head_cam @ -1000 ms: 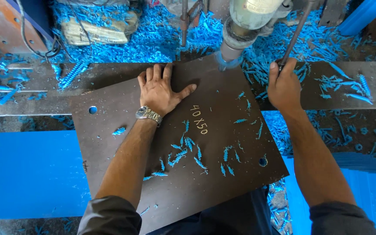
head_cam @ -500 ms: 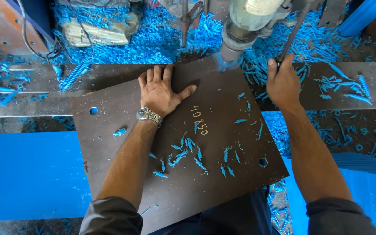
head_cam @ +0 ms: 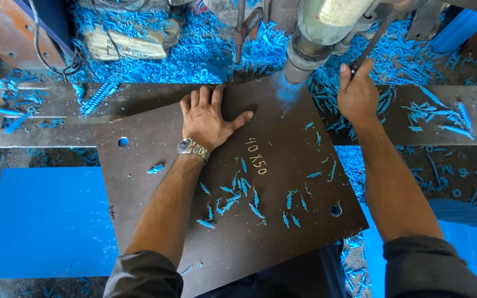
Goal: Operating a drill press to create holes in plastic plates and then stacking the processed pieces.
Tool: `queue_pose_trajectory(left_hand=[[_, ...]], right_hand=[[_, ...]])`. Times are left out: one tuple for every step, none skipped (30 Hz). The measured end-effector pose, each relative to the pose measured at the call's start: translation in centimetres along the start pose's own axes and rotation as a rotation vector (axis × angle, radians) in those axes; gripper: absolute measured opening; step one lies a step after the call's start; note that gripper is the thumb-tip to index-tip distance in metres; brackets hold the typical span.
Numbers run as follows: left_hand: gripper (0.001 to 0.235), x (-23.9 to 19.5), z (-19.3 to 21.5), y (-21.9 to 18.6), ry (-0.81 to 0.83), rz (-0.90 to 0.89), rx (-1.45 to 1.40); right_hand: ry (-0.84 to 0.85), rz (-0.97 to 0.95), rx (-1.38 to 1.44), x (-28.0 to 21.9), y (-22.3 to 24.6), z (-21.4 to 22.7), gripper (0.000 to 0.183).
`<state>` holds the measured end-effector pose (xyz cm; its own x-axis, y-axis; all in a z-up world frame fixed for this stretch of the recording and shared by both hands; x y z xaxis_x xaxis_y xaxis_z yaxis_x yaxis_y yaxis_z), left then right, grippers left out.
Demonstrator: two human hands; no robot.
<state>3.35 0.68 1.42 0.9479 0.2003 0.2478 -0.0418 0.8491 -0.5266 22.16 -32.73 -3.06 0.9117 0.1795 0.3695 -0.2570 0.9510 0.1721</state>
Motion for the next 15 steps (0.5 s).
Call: queue_pose_trajectory(left_hand=[[0.104, -0.1, 0.2, -0.1, 0.011, 0.018, 0.001], [0.104, -0.1, 0.0, 0.0, 0.012, 0.019, 0.000], [0.105, -0.1, -0.1, 0.1, 0.014, 0.020, -0.001], [0.106, 0.0, -0.2, 0.2, 0.013, 0.021, -0.001], [0.106, 0.1, -0.3, 0.3, 0.010, 0.023, 0.001], [0.105, 0.1, -0.4, 0.5, -0.006, 0.005, 0.000], [0.105, 0.1, -0.5, 0.6, -0.022, -0.013, 0.000], [0.105, 0.0, -0.2, 0.4, -0.020, -0.012, -0.001], [0.105, 0.0, 0.0, 0.2, 0.008, 0.013, -0.003], [0.104, 0.0, 0.2, 0.0, 0.037, 0.038, -0.009], [0.104, -0.2, -0.1, 0.0, 0.040, 0.040, -0.012], [0.104, -0.1, -0.1, 0.1, 0.020, 0.029, -0.013], [0.104, -0.1, -0.1, 0.2, 0.000, 0.018, -0.013], [0.104, -0.3, -0.3, 0.4, 0.004, 0.023, -0.006], [0.105, -0.5, -0.3, 0.6, -0.025, -0.006, 0.007]], right_hand=[[0.046, -0.012, -0.030, 0.1, -0.1, -0.1, 0.061], [0.047, -0.012, -0.030, -0.1, -0.2, -0.3, 0.061], [0.014, -0.004, -0.050, -0.2, -0.3, -0.3, 0.065], [-0.022, 0.006, -0.068, -0.2, -0.2, -0.3, 0.070], [-0.023, 0.009, -0.066, 0.5, -0.1, -0.4, 0.070], [-0.005, -0.021, -0.049, 1.1, 0.0, -0.7, 0.070], [0.013, -0.051, -0.033, 1.6, 0.0, -1.0, 0.071], [0.016, -0.051, -0.033, 2.0, -0.5, -1.6, 0.071], [0.020, -0.030, -0.044, 2.4, -0.8, -2.2, 0.073], [0.025, -0.008, -0.058, 2.8, -1.3, -2.6, 0.075], [0.028, -0.009, -0.061, 2.5, -2.3, -3.0, 0.075], [-0.007, 0.039, -0.063, 2.7, -2.7, -3.4, 0.073], [-0.042, 0.087, -0.064, 2.8, -3.1, -3.8, 0.071], [-0.036, 0.086, -0.057, 3.3, -2.7, -3.8, 0.071], [-0.006, 0.053, -0.067, 3.7, -2.5, -4.0, 0.074]])
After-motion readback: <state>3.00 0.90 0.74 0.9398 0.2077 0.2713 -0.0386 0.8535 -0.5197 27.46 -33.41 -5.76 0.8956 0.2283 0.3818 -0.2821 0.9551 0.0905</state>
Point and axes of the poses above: each hand's wrist, its own x-axis towards the middle knuckle, its own z-axis out of the back of the hand, y = z × x, the point moved 4 cm from there along x, towards the middle knuckle, and after that the axes turned 13 degrees about -x, right-handed, at the moved point
